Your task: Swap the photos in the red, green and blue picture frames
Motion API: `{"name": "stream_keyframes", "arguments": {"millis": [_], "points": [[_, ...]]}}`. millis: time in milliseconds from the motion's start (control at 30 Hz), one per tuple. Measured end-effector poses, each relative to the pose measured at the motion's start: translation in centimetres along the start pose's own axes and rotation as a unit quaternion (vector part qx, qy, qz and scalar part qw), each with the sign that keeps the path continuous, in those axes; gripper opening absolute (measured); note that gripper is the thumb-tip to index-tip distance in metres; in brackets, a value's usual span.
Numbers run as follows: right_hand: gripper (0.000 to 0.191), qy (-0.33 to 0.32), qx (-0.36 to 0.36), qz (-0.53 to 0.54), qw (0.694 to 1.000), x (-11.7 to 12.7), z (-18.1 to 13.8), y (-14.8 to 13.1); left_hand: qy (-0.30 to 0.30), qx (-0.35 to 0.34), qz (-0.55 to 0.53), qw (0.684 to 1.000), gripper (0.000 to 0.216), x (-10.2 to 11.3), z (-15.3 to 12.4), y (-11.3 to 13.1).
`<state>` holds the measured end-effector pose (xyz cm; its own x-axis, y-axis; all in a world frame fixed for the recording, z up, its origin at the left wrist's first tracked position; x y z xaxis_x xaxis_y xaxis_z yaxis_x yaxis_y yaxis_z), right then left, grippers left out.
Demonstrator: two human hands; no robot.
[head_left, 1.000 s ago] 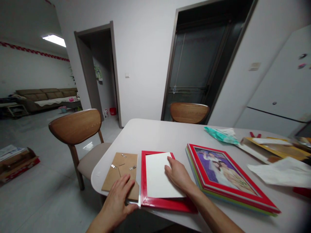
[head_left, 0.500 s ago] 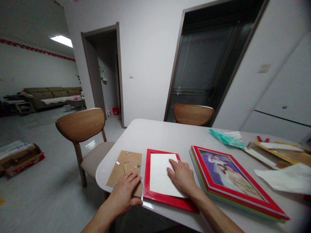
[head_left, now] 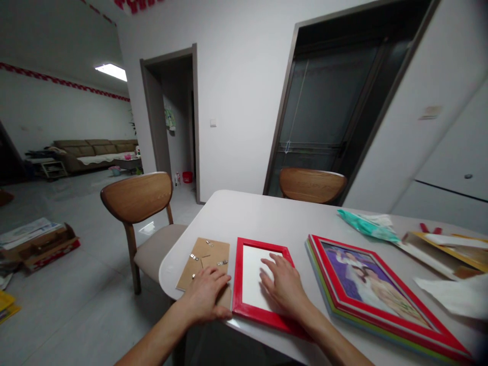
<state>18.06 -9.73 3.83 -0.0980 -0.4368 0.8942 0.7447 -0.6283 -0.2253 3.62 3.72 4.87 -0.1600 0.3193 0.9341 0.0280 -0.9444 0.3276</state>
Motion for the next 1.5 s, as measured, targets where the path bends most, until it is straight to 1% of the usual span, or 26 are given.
{"name": "stream_keyframes", "arguments": {"millis": [67,167,200,267,333,400,467,567,600,633,700,733,767,867,933,967,1000,1067,1167,1300,1367,1433,1467,1500], "points": [[0.034,-0.004,0.052,0.05,0.997,0.4,-0.6,-2.2,0.006,-0.014,0.003,1.0,0.069,0.1,-0.1,0.3],[0.031,-0.018,0.128,0.12,0.984,0.5,-1.9,-5.1,0.012,-0.024,0.015,1.0,0.073,0.1,-1.0,0.9],[0.031,-0.025,0.144,0.137,0.98,0.4,-2.3,-5.7,0.015,-0.024,0.017,0.999,0.07,0.2,-1.4,1.0],[0.029,-0.034,0.156,0.154,0.975,0.2,-2.8,-6.3,0.03,-0.024,0.006,0.999,0.056,0.8,-2.1,1.3],[0.028,-0.032,0.153,0.157,0.975,0.3,-2.9,-6.5,0.082,-0.019,-0.031,0.996,0.038,1.9,-2.3,1.2],[0.027,-0.027,0.159,0.159,0.974,0.7,-2.9,-7.0,0.156,0.006,-0.066,0.985,0.029,3.3,-2.2,0.7],[0.025,-0.036,0.175,0.167,0.97,1.0,-3.1,-8.1,0.219,0.046,-0.08,0.971,0.032,4.5,-2.1,-0.2],[0.023,-0.071,0.197,0.173,0.962,0.6,-3.6,-10.6,0.287,0.096,-0.118,0.946,0.034,5.9,-2.0,-1.5],[0.029,-0.075,0.197,0.174,0.962,0.3,-3.7,-11.4,0.306,0.11,-0.142,0.935,0.034,6.3,-2.0,-1.9],[0.038,-0.074,0.195,0.175,0.962,0.0,-3.8,-12.1,0.321,0.12,-0.17,0.924,0.034,6.6,-2.0,-2.2],[0.061,-0.067,0.181,0.184,0.964,-0.6,-3.7,-13.1,0.334,0.133,-0.224,0.906,0.035,7.1,-2.1,-2.6],[0.066,-0.069,0.169,0.196,0.964,-0.9,-3.6,-13.3,0.34,0.139,-0.251,0.896,0.036,7.3,-2.2,-2.8],[0.064,-0.074,0.154,0.214,0.962,-1.2,-3.4,-13.3,0.349,0.146,-0.279,0.882,0.037,7.5,-2.3,-3.0],[0.045,-0.089,0.09,0.316,0.94,-1.6,-2.7,-12.8,0.387,0.178,-0.371,0.825,0.042,8.0,-2.8,-3.6],[0.047,-0.072,0.038,0.37,0.925,-1.4,-2.0,-11.9,0.401,0.198,-0.422,0.789,0.045,8.0,-3.0,-4.0],[0.05,-0.053,0.025,0.376,0.925,-1.2,-1.7,-11.6,0.403,0.204,-0.438,0.777,0.046,8.0,-3.1,-4.1],[0.053,-0.035,0.028,0.365,0.93,-0.9,-1.4,-11.3,0.403,0.207,-0.449,0.77,0.046,8.0,-3.1,-4.1],[0.053,-0.019,0.082,0.314,0.946,-0.5,-0.9,-11.5,0.412,0.205,-0.459,0.76,0.044,8.3,-3.2,-4.1],[0.048,-0.063,0.167,0.227,0.957,-1.2,0.0,-12.7,0.451,0.194,-0.448,0.747,0.04,9.5,-3.5,-3.9],[0.06,-0.104,0.234,0.156,0.954,-3.2,1.7,-15.1,0.519,0.174,-0.397,0.737,0.037,11.9,-4.4,-3.8],[0.064,-0.118,0.255,0.131,0.951,-4.1,2.0,-16.2,0.539,0.168,-0.363,0.742,0.036,12.7,-5.0,-4.0],[0.065,-0.119,0.285,0.102,0.946,-4.7,1.3,-17.0,0.542,0.176,-0.322,0.756,0.036,12.9,-5.6,-4.4],[0.061,-0.108,0.303,0.088,0.943,-4.7,0.6,-17.1,0.54,0.183,-0.299,0.765,0.036,12.8,-5.9,-4.6],[0.052,-0.093,0.318,0.078,0.94,-4.7,-0.2,-17.2,0.535,0.189,-0.273,0.777,0.037,12.7,-6.1,-4.8]]}}
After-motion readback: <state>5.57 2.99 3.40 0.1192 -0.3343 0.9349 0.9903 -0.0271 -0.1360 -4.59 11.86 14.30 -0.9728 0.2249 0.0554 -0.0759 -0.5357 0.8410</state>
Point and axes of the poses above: each hand's wrist, its own z-axis towards the middle knuckle, its own x-axis out of the back of the hand, y = z × x, the point moved 4 cm from there along z, towards the middle knuckle, and after that the axes turned 5 degrees about y, right-handed, at the moved point
